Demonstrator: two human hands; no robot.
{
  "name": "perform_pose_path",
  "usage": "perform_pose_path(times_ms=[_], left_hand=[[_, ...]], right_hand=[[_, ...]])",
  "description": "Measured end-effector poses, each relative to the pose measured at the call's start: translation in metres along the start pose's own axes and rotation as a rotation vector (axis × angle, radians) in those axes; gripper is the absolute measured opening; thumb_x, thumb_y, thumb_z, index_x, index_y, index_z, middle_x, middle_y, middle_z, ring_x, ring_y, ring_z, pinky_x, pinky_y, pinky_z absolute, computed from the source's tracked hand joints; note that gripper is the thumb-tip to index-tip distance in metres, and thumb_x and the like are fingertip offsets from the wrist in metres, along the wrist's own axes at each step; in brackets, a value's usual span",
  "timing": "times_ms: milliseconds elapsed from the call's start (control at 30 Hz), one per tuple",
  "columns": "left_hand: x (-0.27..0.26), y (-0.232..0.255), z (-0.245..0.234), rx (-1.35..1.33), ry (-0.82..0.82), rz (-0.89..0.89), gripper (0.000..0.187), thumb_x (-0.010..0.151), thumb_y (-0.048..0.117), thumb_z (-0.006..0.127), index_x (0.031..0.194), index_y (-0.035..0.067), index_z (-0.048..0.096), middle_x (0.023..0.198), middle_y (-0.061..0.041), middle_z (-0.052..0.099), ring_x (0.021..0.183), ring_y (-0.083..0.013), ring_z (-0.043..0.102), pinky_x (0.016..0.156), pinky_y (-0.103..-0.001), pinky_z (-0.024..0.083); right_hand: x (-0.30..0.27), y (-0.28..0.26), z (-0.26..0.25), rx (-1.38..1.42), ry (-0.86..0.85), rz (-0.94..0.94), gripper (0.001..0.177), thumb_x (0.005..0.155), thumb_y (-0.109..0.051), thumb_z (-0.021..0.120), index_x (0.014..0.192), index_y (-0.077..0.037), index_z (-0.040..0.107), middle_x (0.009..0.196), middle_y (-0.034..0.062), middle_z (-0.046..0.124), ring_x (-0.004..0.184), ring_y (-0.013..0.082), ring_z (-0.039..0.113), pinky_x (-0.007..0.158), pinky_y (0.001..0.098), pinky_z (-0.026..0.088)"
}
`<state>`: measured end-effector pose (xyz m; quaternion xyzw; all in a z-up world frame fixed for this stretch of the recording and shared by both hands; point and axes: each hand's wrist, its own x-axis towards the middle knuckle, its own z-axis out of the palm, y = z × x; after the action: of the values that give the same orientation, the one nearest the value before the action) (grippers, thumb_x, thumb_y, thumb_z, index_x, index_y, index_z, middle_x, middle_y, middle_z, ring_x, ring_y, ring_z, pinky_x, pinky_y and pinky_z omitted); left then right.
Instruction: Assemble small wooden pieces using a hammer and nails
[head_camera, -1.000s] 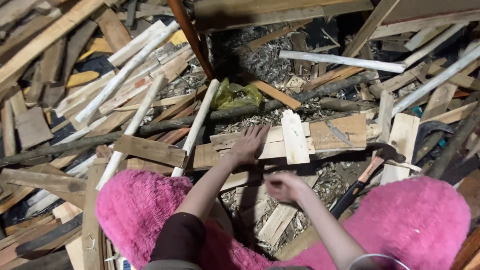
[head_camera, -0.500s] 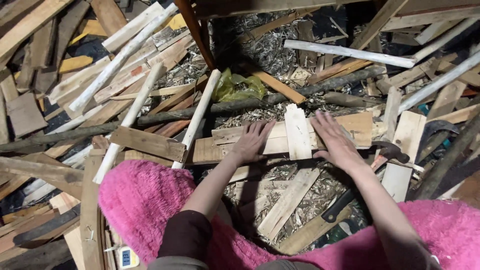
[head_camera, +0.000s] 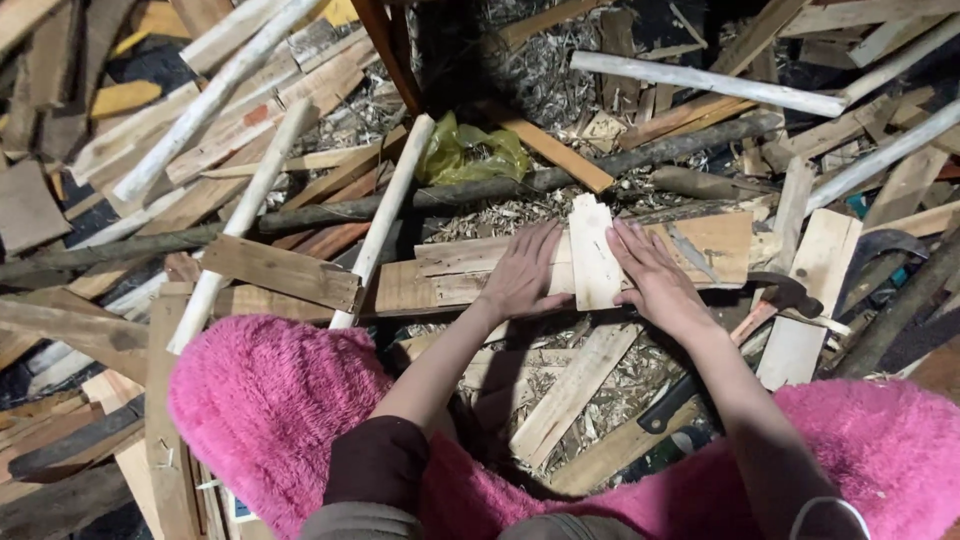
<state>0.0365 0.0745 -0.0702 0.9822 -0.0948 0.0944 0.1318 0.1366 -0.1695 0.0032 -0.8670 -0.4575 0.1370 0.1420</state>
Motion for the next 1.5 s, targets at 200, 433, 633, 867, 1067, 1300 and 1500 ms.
perform_pose_path(times_ms=[200,433,633,867,1067,1300,1500], left_hand=[[0.005,-0.014,0.033,0.015,0.047,0.066,0.119,0.075,0.078,0.060,0.156,-0.002,0.026,0.149,-0.020,0.041,0.141,-0.0344,0.043,0.120,-0.051,0.031],[0.011,-0.016,0.017,0.025,0.097,0.091,0.118,0.069,0.077,0.064,0.151,-0.002,0.033,0.144,-0.019,0.046,0.134,-0.0314,0.049,0.115,-0.046,0.037],[0.014,-0.012,0.010,0.108,-0.016,0.079,0.120,0.072,0.081,0.054,0.155,-0.002,0.028,0.145,-0.023,0.045,0.135,-0.0338,0.046,0.117,-0.048,0.031],[0.019,-0.006,0.003,0.146,-0.072,0.050,0.121,0.079,0.086,0.045,0.155,-0.006,0.024,0.144,-0.023,0.042,0.135,-0.0333,0.043,0.116,-0.048,0.029],[0.024,-0.013,0.020,0.099,-0.160,0.029,0.127,0.073,0.086,0.056,0.157,-0.002,0.020,0.142,-0.021,0.042,0.129,-0.0321,0.045,0.112,-0.049,0.033],[0.024,-0.010,0.004,0.069,-0.208,0.027,0.124,0.075,0.083,0.058,0.157,-0.001,0.018,0.143,-0.020,0.041,0.131,-0.0327,0.043,0.112,-0.048,0.033],[0.023,-0.009,0.008,0.082,-0.223,0.054,0.123,0.076,0.080,0.060,0.158,-0.001,0.018,0.144,-0.022,0.040,0.134,-0.0350,0.040,0.113,-0.049,0.031]], right_hand=[[0.002,-0.002,-0.008,0.029,-0.068,0.072,0.111,0.071,-0.040,0.084,0.164,-0.025,0.024,0.172,0.0018,0.016,0.156,0.0321,0.016,0.127,0.0525,0.010],[0.011,0.006,-0.002,-0.022,-0.126,0.113,0.113,0.070,-0.039,0.084,0.164,-0.026,0.022,0.173,-0.0006,0.014,0.157,0.0309,0.014,0.128,0.0525,0.008],[0.022,0.020,0.001,0.039,-0.176,0.123,0.116,0.067,-0.043,0.082,0.164,-0.030,0.020,0.173,-0.0037,0.011,0.157,0.0343,0.011,0.125,0.0584,0.011],[0.029,0.046,0.008,0.276,-0.219,0.095,0.112,0.065,-0.037,0.088,0.160,-0.029,0.030,0.174,0.0010,0.014,0.155,0.0416,0.014,0.119,0.0721,0.008],[0.021,0.045,-0.015,0.338,-0.132,0.143,0.121,0.061,-0.030,0.092,0.162,-0.021,0.026,0.172,0.0123,0.010,0.152,0.0489,0.013,0.120,0.0719,0.011],[0.002,0.051,-0.002,0.045,-0.130,0.218,0.127,0.058,-0.035,0.093,0.164,-0.021,0.024,0.172,0.0066,0.017,0.156,0.0395,0.012,0.124,0.0626,0.009],[0.008,0.061,0.007,-0.003,-0.055,0.225,0.128,0.050,-0.037,0.097,0.160,-0.016,0.037,0.162,0.0135,0.039,0.155,0.0360,0.025,0.129,0.0535,0.010]])
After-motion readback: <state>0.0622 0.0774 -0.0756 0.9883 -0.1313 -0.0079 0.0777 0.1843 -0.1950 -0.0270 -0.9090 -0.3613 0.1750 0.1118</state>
